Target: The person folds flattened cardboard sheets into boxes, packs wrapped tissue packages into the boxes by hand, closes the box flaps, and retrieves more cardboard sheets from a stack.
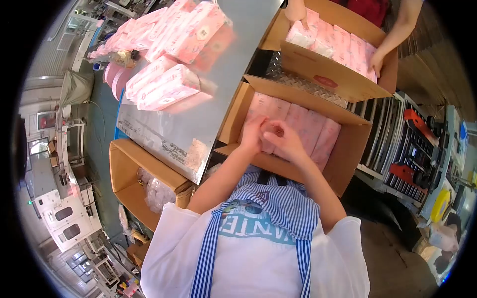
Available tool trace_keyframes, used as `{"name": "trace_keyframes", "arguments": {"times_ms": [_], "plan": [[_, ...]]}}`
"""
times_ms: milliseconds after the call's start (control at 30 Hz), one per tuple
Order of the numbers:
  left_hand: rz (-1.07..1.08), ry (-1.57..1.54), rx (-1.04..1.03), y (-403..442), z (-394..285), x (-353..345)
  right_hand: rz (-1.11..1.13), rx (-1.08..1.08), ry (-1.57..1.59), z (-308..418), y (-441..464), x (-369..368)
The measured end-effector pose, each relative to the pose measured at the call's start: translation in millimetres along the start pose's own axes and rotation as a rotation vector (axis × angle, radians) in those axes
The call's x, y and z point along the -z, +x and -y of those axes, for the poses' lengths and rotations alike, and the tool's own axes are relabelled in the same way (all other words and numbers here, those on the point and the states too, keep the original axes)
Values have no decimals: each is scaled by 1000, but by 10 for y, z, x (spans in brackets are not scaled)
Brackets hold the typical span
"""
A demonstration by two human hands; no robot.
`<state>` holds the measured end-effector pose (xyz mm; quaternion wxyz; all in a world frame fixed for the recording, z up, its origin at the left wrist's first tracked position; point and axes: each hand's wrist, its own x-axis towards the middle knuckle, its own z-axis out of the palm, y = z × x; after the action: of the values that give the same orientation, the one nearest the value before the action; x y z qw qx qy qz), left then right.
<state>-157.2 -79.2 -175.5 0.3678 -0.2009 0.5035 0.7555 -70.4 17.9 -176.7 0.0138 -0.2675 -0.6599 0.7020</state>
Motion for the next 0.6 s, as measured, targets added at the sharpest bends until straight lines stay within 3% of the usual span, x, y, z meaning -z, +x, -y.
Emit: {"name": "trace_keyframes", "arguments": {"times_ms": [33, 67, 133, 167, 233, 300, 333, 400, 433, 467, 500, 533, 567, 600], "plan": [[-39, 121, -146, 131, 117, 68, 95, 67, -36, -31, 29, 16], [-53, 124, -140, 220, 244, 169, 103, 56, -29, -47, 45, 71], [-214, 145, -299, 245, 167, 315, 225, -21, 61, -27, 109, 163], [-324, 315, -443, 270, 101, 504, 240, -27, 66, -142, 151, 220], [-523, 504, -653, 104, -169, 1015, 222, 284, -840, -608, 240, 375], [-820, 661, -770, -442, -641, 1252, 622, -21, -1097, -1138, 286, 368], [-1034, 721, -910, -600, -747, 1654, 635, -23, -1094, -1409, 258, 304], [-1412, 1054, -966, -1125, -892, 2159, 762, 41, -1191, -1887, 234, 225], [-1600, 1164, -632, -1389, -917, 2452, 755, 19, -1190, -2044, 284, 205], [-1549, 1328, -248, -1629, -975, 2546, 777, -42, -1101, -2179, 313, 169], [-1467, 1544, -129, -1849, -810, 3066, 797, -102, -1008, -2250, 326, 165], [-1375, 1750, -18, -1976, -599, 3619, 592, -198, -954, -2276, 365, 251], [-1292, 1653, 92, -2077, -515, 3890, 387, -286, -897, -2313, 441, 396], [-1211, 1551, 200, -2101, -496, 4032, 152, -243, -828, -2476, 602, 665]]}}
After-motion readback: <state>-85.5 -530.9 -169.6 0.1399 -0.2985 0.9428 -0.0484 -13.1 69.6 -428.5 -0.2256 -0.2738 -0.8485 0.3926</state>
